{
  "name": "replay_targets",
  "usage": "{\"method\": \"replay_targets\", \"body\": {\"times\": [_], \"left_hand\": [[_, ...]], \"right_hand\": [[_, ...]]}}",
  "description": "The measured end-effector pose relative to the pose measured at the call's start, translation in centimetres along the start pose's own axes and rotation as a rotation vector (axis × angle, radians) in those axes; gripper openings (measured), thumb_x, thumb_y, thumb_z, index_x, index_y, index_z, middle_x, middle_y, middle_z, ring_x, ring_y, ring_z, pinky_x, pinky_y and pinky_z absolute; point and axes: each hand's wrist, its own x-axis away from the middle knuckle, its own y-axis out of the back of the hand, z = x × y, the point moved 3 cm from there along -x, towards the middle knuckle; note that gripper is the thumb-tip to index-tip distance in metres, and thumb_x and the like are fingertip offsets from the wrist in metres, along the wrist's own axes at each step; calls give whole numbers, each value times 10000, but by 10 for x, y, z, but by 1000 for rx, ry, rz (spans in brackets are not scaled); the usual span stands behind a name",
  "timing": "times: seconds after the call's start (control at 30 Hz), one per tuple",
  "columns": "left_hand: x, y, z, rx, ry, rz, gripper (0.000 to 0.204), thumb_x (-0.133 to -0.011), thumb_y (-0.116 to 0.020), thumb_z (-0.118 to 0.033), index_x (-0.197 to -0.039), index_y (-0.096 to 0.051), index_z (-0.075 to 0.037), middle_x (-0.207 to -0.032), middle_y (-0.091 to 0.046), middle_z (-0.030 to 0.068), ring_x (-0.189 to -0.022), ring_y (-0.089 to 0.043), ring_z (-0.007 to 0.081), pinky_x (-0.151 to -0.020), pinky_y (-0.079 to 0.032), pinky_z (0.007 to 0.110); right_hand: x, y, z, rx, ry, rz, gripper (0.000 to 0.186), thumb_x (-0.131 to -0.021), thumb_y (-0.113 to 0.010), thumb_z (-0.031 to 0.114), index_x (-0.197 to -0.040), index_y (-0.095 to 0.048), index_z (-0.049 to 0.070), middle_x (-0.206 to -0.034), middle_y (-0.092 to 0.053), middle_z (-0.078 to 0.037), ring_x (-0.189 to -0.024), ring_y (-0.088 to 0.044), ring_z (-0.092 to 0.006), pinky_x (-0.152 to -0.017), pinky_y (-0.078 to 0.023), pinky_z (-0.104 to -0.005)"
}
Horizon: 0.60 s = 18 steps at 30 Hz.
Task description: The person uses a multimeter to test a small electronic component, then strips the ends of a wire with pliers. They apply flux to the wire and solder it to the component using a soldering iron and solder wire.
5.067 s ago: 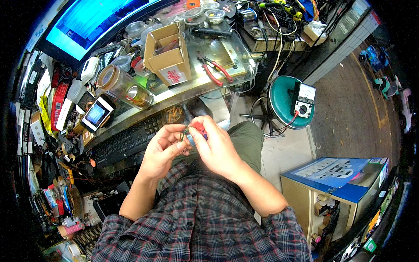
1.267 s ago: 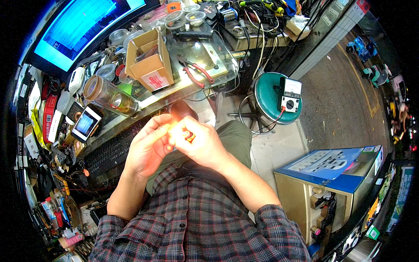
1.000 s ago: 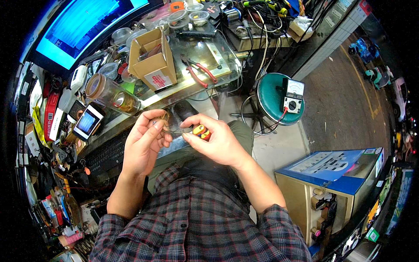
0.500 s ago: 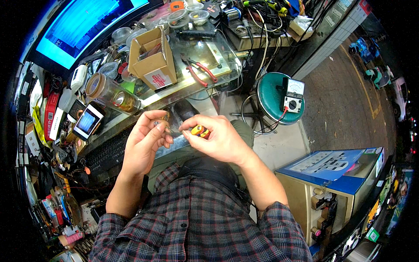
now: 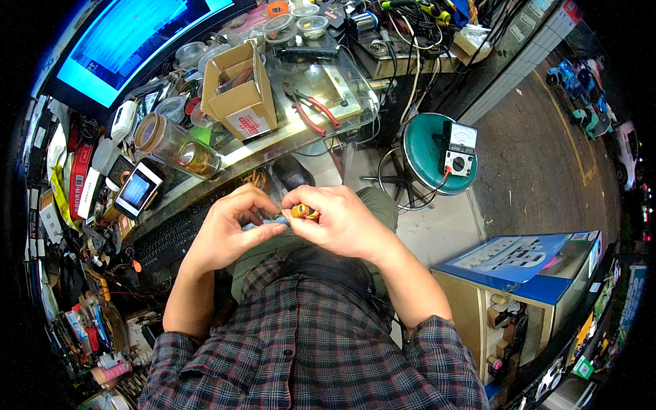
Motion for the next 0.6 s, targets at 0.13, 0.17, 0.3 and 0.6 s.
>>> {"method": "replay_targets", "body": {"times": [0.13,0.17,0.3,0.6], "left_hand": [[0,3,-8,-107,-88,-15,162,-930,-802,-141,-995,-753,-2,-1046,-676,83,-918,-669,183,-785,-545,307],[0,3,-9,-115,-98,-30,148,-934,-789,-132,-988,-755,1,-1057,-671,91,-920,-668,190,-783,-545,311],[4,0,-9,-141,-146,-46,134,-951,-758,-115,-1006,-745,6,-1092,-644,101,-943,-651,181,-795,-537,310],[11,-2,-3,320,-58,-33,132,-1033,-687,-108,-1033,-705,22,-1126,-613,72,-926,-601,128,-790,-497,268]], "right_hand": [[-2,2,2,92,79,-6,177,-895,-787,86,-1052,-717,40,-880,-745,-106,-781,-758,-276,-689,-583,-356],[-3,3,2,124,100,1,181,-891,-787,84,-1052,-715,43,-878,-743,-105,-776,-757,-279,-686,-583,-357],[-7,20,-1,268,128,-79,214,-886,-779,102,-1080,-703,51,-905,-741,-116,-793,-763,-296,-694,-592,-372],[-1,18,7,196,-152,-187,219,-928,-704,112,-1120,-749,17,-950,-774,-144,-872,-780,-247,-798,-593,-357]]}}
